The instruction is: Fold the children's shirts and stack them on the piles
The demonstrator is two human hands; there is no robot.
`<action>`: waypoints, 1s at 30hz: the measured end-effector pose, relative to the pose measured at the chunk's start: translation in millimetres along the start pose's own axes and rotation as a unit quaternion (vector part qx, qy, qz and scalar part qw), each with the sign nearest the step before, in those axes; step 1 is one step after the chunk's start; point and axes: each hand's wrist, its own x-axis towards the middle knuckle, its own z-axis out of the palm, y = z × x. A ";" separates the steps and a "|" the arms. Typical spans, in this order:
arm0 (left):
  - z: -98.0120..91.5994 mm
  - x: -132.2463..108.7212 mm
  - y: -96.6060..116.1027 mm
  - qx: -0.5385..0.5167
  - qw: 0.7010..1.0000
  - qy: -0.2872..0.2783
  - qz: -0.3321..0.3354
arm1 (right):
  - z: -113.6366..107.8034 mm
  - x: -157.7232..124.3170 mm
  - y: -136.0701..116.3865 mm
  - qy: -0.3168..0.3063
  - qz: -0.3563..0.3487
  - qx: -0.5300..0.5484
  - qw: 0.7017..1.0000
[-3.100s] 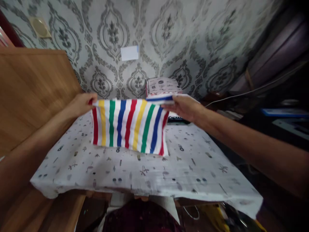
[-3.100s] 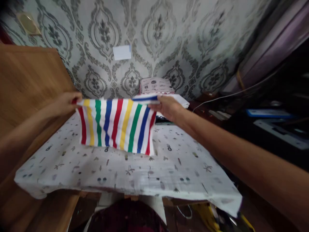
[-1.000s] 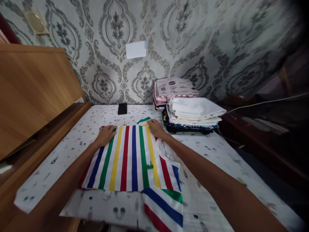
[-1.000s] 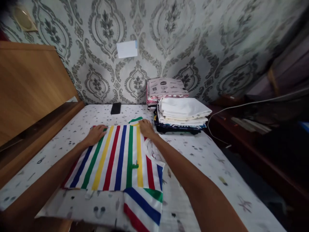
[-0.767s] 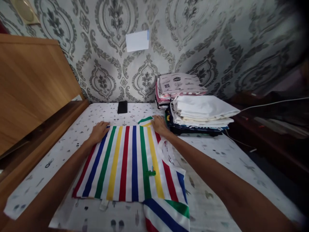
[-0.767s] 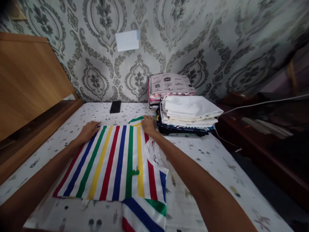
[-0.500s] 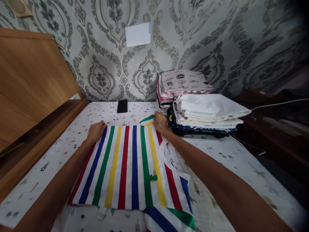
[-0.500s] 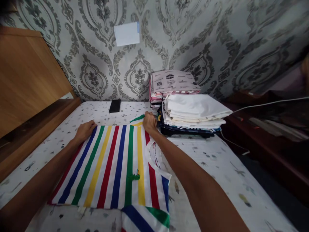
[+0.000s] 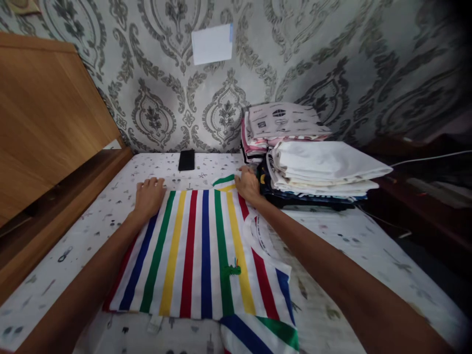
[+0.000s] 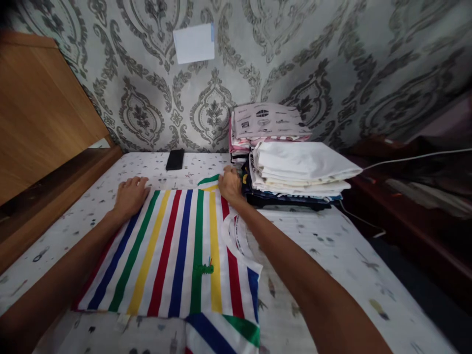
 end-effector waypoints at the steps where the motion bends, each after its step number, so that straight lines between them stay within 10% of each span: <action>1: -0.6 -6.3 11.1 -0.050 0.997 -0.001 0.050 | -1.3 -8.8 -1.0 0.006 -0.036 0.005 0.999; 6: 11.4 -24.8 40.6 -0.177 0.938 -0.129 0.270 | 2.6 -59.8 13.1 -0.077 -0.333 0.021 0.940; 13: 18.1 -5.0 8.2 -0.065 0.985 -0.155 0.047 | 5.9 -66.7 40.0 -0.115 -0.248 -0.063 0.960; 19: 18.7 -39.6 44.0 -0.117 0.950 -0.154 0.245 | 9.0 -68.9 34.5 -0.112 -0.211 -0.092 0.967; 26: 20.3 -7.0 -42.8 -0.062 0.986 -0.155 0.005 | 10.7 -66.7 39.2 -0.098 -0.229 -0.082 0.965; 30: 8.3 -32.1 -23.2 -0.105 0.989 -0.103 -0.006 | 1.6 -73.4 31.6 -0.092 -0.241 -0.065 0.964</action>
